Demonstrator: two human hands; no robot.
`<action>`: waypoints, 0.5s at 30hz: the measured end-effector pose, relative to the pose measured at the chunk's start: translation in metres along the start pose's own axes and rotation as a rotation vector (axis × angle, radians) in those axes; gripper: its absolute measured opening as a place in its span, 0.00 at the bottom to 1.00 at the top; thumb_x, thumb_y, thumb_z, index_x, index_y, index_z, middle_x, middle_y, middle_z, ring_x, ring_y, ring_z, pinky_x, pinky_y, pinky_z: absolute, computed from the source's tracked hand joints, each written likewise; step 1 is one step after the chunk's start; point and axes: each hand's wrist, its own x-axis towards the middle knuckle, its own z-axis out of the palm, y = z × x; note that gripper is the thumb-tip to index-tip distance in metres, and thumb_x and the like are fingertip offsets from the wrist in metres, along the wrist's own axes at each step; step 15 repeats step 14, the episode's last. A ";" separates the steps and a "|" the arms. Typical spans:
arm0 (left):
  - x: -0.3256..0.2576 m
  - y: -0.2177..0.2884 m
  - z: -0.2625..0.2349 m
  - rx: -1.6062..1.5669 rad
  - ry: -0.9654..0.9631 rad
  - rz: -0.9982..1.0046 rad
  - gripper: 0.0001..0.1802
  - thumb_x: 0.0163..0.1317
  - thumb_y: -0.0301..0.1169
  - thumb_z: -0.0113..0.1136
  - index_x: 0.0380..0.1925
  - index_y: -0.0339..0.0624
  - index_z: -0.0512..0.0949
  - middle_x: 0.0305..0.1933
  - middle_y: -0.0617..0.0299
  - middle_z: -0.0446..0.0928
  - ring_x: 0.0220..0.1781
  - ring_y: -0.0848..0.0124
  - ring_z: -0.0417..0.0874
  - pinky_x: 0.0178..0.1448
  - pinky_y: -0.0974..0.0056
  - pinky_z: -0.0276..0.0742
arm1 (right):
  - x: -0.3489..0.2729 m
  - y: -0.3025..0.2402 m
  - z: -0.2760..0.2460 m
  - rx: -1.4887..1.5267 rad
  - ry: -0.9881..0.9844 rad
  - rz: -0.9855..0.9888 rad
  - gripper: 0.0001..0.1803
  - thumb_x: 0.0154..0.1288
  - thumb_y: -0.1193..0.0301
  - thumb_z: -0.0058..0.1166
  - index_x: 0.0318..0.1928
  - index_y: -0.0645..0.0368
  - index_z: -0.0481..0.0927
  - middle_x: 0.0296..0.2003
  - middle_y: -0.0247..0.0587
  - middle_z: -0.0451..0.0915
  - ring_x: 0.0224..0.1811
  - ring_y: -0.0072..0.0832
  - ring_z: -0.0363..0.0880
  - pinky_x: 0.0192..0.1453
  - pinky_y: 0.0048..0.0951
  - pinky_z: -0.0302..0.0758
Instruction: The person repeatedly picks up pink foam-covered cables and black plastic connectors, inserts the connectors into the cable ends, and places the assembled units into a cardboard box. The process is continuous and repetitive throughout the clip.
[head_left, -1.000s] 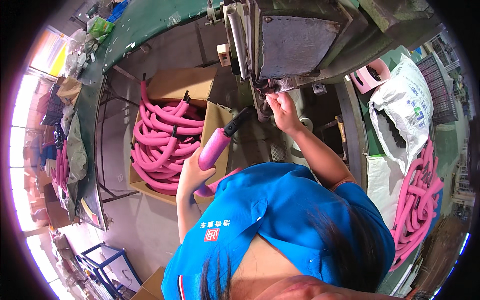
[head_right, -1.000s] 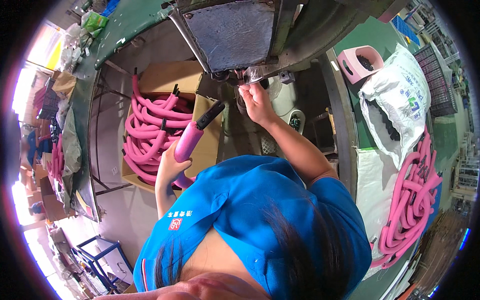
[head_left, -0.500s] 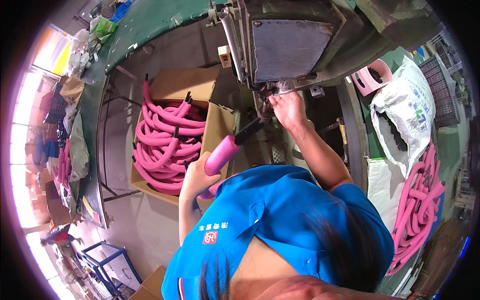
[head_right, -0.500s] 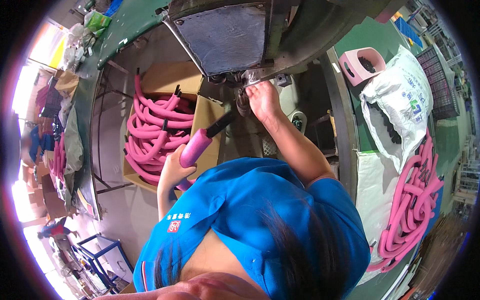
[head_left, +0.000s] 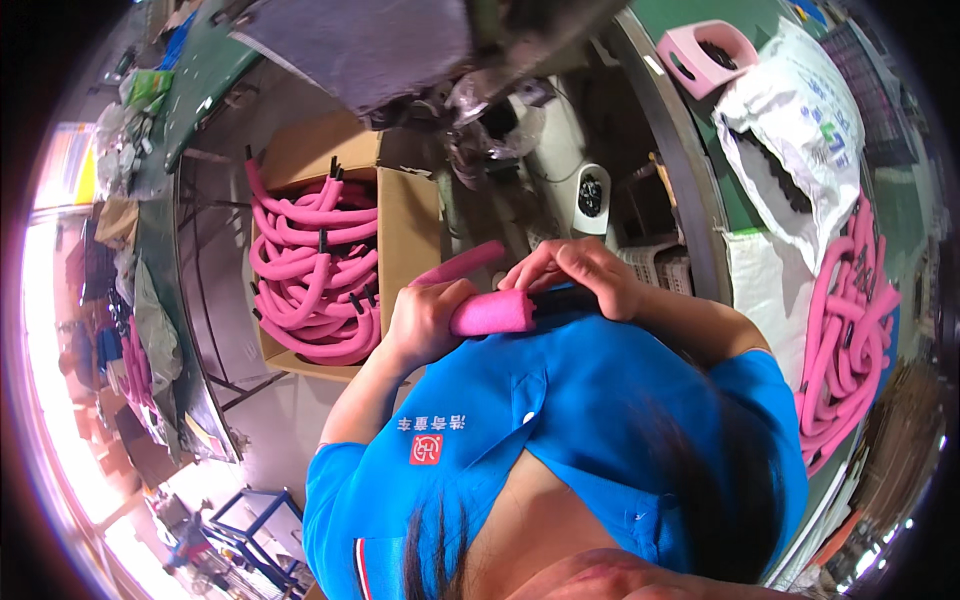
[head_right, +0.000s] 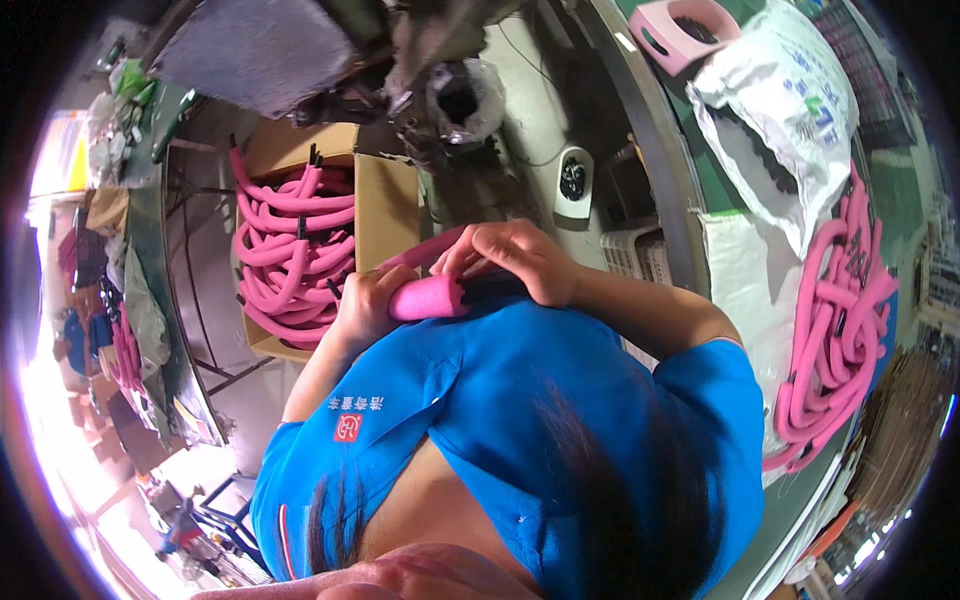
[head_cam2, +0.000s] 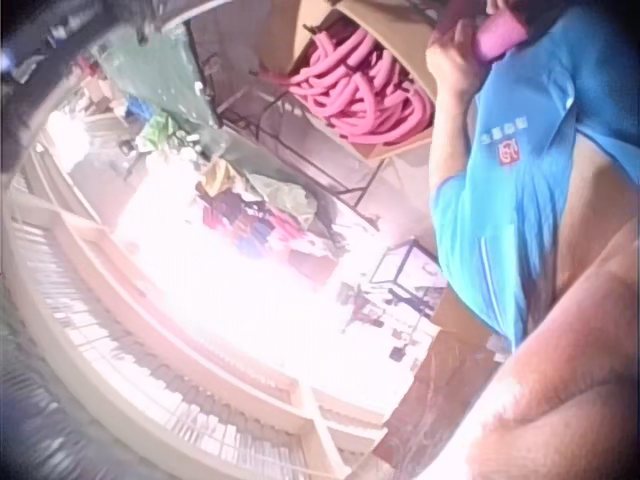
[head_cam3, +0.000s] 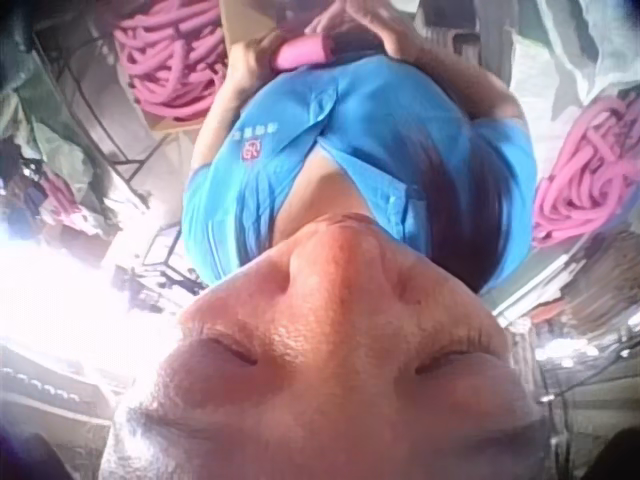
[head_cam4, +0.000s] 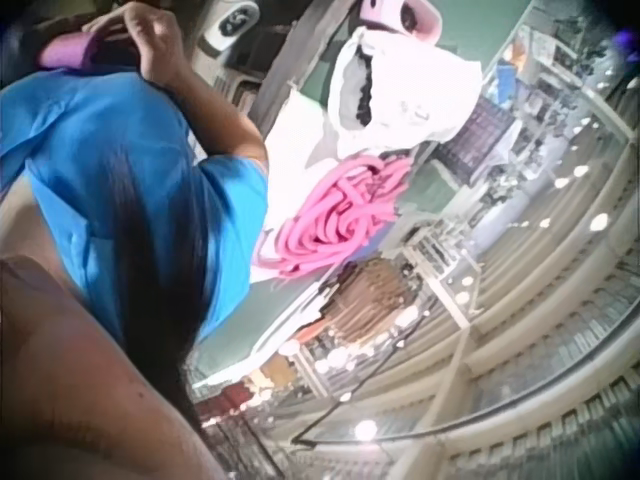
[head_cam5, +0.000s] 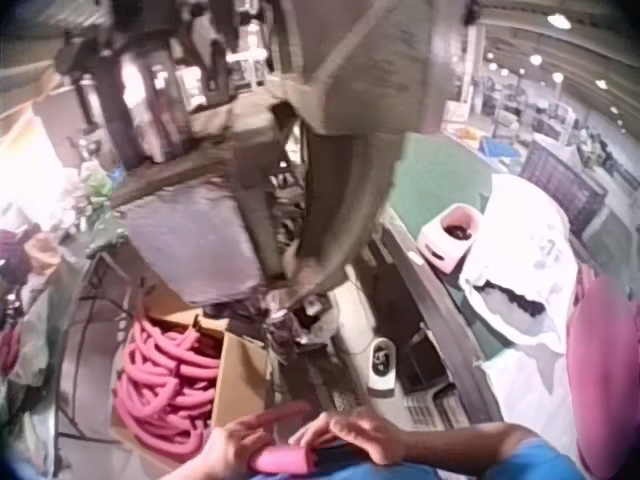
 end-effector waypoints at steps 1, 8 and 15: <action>0.004 0.005 0.004 -0.001 -0.024 0.005 0.16 0.40 0.32 0.68 0.32 0.43 0.76 0.26 0.53 0.78 0.30 0.53 0.82 0.33 0.57 0.77 | -0.007 0.000 -0.002 -0.028 0.004 -0.001 0.31 0.74 0.49 0.30 0.42 0.66 0.76 0.47 0.49 0.77 0.52 0.33 0.75 0.60 0.35 0.68; 0.029 0.046 0.041 0.087 -0.076 0.071 0.12 0.45 0.36 0.62 0.27 0.44 0.72 0.23 0.57 0.75 0.27 0.56 0.80 0.29 0.57 0.74 | -0.044 0.032 -0.003 -0.206 0.254 0.055 0.22 0.75 0.57 0.35 0.27 0.59 0.66 0.24 0.31 0.65 0.30 0.20 0.63 0.38 0.26 0.64; 0.058 0.059 0.063 -0.049 0.243 -0.097 0.25 0.43 0.36 0.68 0.43 0.42 0.77 0.32 0.51 0.80 0.35 0.58 0.84 0.39 0.57 0.79 | -0.041 0.006 -0.029 0.291 0.616 -0.346 0.29 0.72 0.44 0.27 0.37 0.56 0.68 0.34 0.40 0.70 0.37 0.27 0.71 0.48 0.30 0.68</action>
